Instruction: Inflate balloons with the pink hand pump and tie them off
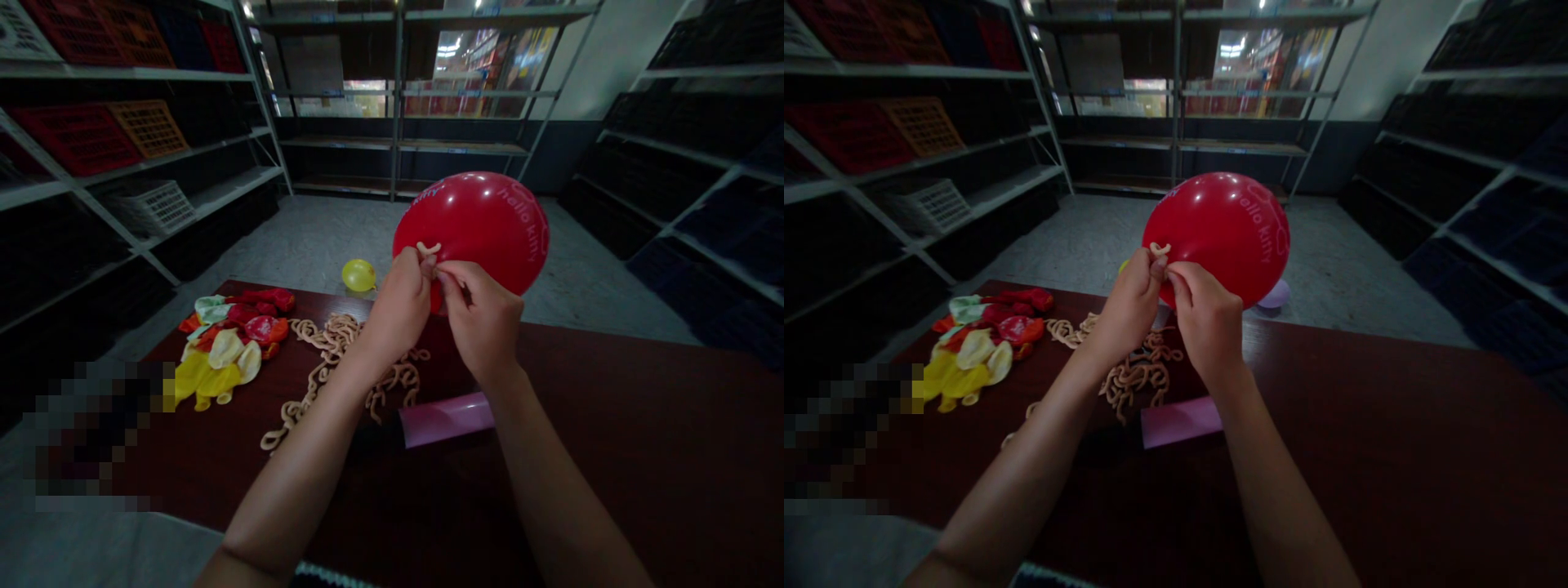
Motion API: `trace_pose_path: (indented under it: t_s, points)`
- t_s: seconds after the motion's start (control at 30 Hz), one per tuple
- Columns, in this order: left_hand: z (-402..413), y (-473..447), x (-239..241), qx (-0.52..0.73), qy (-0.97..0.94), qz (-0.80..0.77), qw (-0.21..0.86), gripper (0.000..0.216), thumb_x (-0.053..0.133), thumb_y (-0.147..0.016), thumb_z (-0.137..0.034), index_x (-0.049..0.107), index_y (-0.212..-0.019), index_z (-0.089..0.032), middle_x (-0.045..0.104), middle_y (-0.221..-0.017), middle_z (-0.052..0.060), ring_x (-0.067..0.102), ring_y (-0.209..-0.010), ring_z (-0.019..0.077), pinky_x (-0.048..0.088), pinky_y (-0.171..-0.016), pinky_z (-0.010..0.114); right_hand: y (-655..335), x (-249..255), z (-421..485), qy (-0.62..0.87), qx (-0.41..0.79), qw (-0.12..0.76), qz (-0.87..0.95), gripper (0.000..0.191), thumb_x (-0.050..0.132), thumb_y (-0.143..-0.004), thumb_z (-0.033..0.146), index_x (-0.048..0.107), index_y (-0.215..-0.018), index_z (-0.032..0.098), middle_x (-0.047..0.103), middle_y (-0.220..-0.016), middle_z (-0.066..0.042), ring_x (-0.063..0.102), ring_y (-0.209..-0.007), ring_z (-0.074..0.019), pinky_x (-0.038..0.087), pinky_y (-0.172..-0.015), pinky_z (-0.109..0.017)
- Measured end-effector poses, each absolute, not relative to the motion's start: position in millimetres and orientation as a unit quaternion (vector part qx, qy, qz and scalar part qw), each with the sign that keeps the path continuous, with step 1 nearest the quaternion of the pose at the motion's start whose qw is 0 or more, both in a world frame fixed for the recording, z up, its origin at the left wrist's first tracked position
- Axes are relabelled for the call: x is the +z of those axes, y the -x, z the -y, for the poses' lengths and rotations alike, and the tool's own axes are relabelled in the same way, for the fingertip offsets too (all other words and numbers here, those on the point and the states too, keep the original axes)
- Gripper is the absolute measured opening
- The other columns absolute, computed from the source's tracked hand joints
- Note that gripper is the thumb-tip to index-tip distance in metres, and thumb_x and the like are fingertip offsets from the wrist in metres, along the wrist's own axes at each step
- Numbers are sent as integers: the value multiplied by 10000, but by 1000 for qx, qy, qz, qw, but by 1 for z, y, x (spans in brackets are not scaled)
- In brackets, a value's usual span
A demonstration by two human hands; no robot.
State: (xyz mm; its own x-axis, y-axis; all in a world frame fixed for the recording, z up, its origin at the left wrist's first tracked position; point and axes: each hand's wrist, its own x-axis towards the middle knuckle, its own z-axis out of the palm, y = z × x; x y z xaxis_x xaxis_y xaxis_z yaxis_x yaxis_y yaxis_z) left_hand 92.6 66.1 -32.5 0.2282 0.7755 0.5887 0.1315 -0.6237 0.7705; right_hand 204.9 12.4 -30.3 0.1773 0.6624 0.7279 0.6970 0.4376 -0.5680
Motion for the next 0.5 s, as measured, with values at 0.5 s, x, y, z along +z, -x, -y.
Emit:
trace_pose_path:
  t_s: [0.5]
  points:
    - [-59,-76,-15,514,-789,-183,282,132,663,-924,-274,659,-1044,-219,633,-959,81,599,-897,197,474,-856,362,-221,-18,-15,429,411,643,484,202,721,-839,432,639,-882,252,461,-615,64,434,-487,-89,357,-449,-255]
